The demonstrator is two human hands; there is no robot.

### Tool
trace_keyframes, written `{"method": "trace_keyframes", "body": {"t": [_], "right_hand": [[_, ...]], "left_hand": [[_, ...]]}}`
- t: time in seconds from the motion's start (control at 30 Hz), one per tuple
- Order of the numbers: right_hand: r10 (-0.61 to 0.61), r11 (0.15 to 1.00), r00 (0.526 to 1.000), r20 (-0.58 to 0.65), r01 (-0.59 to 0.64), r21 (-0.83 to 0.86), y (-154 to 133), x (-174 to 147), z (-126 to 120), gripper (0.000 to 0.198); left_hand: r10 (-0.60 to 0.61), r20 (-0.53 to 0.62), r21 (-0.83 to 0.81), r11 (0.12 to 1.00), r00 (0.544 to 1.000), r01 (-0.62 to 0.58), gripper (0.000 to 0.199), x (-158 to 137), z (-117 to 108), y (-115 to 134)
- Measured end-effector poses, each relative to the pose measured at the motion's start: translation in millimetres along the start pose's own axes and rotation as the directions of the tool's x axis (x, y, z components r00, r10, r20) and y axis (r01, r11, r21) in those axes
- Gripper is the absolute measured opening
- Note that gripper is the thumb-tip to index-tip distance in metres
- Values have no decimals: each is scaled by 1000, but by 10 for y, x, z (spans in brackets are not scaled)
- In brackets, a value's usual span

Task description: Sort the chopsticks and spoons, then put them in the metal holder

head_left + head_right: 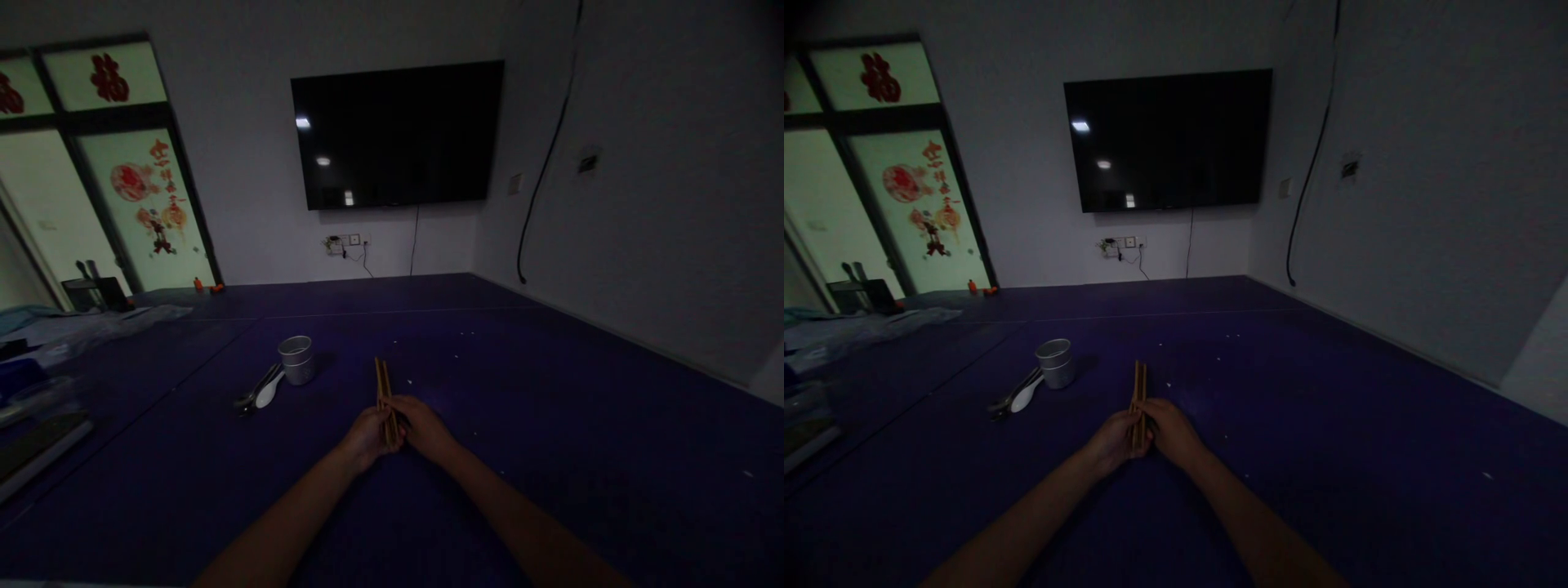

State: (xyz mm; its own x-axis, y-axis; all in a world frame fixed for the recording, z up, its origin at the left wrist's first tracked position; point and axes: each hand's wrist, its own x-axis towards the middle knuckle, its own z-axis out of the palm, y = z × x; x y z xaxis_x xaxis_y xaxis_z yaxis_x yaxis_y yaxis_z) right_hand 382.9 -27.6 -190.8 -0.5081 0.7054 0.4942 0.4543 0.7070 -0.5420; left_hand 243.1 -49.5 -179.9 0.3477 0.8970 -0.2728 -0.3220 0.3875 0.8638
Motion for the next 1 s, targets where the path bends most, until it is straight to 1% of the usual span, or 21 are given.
{"method": "trace_keyframes", "body": {"t": [0.13, 0.27, 0.37, 0.47, 0.57, 0.63, 0.73, 0.83, 0.9, 1.0], "right_hand": [[2, 1000, 1000, 20, -2, -28, 50, 1, -4, 66], [-1, 998, 999, 39, 4, -63, 58, 0, -15, 65], [0, 997, 999, 47, 3, -83, 31, -6, -31, 61], [0, 996, 998, 58, 5, -90, -4, -11, -49, 58], [2, 994, 998, 66, 5, -113, -19, -13, -59, 55], [-5, 991, 997, 74, 15, -131, -17, -11, -60, 54], [-22, 986, 996, 89, 36, -165, -12, -6, -62, 56], [-31, 977, 992, 123, 56, -205, -28, -1, -71, 54], [-29, 970, 989, 144, 63, -235, -46, 0, -78, 52], [-25, 963, 985, 170, 70, -262, -71, -3, -79, 52]], "left_hand": [[-5, -39, 135, 991, 999, 10, 30, -30, -4, 43], [49, -78, 284, 959, 996, -25, 31, -41, -17, 75], [118, -140, 411, 910, 983, -51, 32, -27, -20, 62], [188, -168, 554, 830, 968, -64, 37, -11, -26, 40], [242, -201, 688, 725, 949, -40, 44, -9, -42, 44], [296, -214, 778, 628, 931, -21, 46, -18, -52, 68], [374, -192, 907, 422, 907, 18, 49, -54, -52, 128], [391, -179, 968, 235, 903, 90, 53, -110, -33, 188], [398, -186, 979, 153, 898, 135, 52, -149, -18, 216], [415, -192, 981, 76, 889, 177, 51, -190, -2, 239]]}}
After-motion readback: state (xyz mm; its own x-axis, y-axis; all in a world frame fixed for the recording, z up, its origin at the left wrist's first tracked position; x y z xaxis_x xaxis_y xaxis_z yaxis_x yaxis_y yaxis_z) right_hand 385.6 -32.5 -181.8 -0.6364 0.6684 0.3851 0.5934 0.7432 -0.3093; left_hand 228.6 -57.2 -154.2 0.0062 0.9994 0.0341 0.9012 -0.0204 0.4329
